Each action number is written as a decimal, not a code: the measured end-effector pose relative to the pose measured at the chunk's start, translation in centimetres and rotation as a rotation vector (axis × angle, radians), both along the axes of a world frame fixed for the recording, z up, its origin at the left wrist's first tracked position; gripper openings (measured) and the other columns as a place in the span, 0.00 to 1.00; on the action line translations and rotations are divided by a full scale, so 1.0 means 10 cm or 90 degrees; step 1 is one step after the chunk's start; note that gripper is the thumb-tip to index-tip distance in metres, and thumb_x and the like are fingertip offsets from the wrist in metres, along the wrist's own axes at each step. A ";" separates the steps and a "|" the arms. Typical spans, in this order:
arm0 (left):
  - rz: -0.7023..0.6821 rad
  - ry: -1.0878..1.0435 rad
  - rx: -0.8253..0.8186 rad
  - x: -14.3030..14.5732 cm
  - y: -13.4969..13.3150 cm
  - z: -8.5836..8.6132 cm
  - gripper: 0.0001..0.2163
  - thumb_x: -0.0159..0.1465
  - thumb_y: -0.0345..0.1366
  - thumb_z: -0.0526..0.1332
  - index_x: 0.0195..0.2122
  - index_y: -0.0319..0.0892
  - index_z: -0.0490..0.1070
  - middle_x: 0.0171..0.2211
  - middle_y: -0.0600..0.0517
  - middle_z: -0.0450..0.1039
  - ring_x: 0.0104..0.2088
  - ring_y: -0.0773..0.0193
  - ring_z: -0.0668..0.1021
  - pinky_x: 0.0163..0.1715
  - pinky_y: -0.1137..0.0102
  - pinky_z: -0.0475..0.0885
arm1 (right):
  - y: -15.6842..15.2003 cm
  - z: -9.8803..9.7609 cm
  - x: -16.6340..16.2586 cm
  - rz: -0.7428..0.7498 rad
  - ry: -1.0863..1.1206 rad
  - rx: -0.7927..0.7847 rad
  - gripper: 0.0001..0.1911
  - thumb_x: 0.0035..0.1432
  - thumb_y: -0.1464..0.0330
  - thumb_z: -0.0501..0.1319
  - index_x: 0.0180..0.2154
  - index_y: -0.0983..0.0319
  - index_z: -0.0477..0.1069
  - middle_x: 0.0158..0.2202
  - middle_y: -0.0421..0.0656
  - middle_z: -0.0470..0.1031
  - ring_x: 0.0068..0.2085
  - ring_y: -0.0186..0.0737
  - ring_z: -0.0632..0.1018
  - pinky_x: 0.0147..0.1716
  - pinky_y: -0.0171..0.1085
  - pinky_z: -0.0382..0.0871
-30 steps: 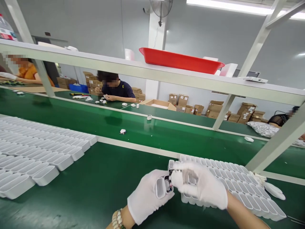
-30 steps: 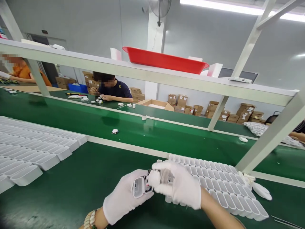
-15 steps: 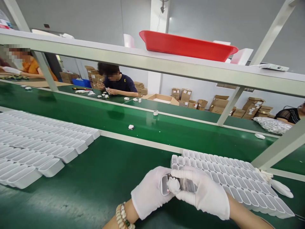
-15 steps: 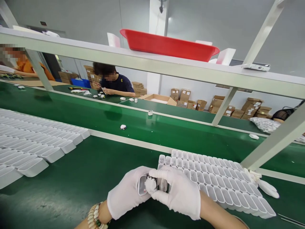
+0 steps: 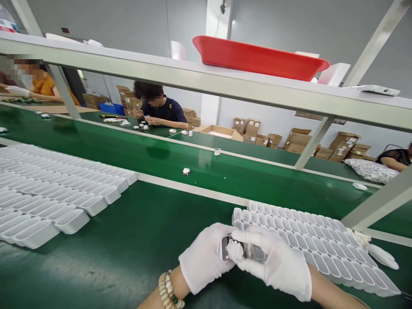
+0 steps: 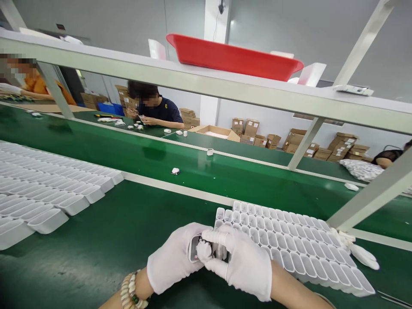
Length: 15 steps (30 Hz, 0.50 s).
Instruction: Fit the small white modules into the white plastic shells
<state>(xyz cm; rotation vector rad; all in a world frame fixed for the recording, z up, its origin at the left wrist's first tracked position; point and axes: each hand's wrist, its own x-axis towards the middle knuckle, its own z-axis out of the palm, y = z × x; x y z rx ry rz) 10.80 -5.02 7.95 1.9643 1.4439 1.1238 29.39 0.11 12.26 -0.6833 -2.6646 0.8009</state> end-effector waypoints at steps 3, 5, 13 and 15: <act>0.002 0.002 -0.008 0.00 0.00 0.02 0.03 0.56 0.36 0.64 0.28 0.43 0.73 0.30 0.52 0.78 0.31 0.62 0.78 0.33 0.72 0.69 | -0.01 -0.01 0.00 -0.006 0.003 0.005 0.11 0.64 0.63 0.60 0.46 0.53 0.77 0.43 0.43 0.76 0.41 0.40 0.76 0.42 0.38 0.73; 0.003 0.007 -0.018 0.00 0.00 0.03 0.03 0.55 0.35 0.64 0.27 0.43 0.73 0.29 0.53 0.77 0.30 0.62 0.77 0.33 0.72 0.68 | -0.01 -0.02 0.00 -0.010 -0.001 0.003 0.11 0.64 0.64 0.59 0.46 0.52 0.77 0.42 0.42 0.76 0.40 0.39 0.75 0.41 0.38 0.72; -0.015 0.018 -0.040 0.01 0.04 0.02 0.01 0.54 0.32 0.65 0.27 0.42 0.73 0.27 0.55 0.76 0.28 0.65 0.75 0.31 0.73 0.67 | -0.01 -0.03 -0.04 -0.031 -0.032 -0.019 0.12 0.65 0.63 0.58 0.48 0.52 0.76 0.39 0.41 0.75 0.37 0.38 0.73 0.39 0.37 0.71; -0.018 0.019 -0.047 0.01 0.04 0.01 0.01 0.54 0.33 0.65 0.28 0.43 0.74 0.28 0.55 0.77 0.28 0.65 0.75 0.31 0.73 0.67 | -0.03 -0.01 -0.05 -0.038 -0.039 -0.029 0.12 0.64 0.63 0.59 0.48 0.52 0.76 0.39 0.41 0.74 0.36 0.38 0.73 0.38 0.36 0.70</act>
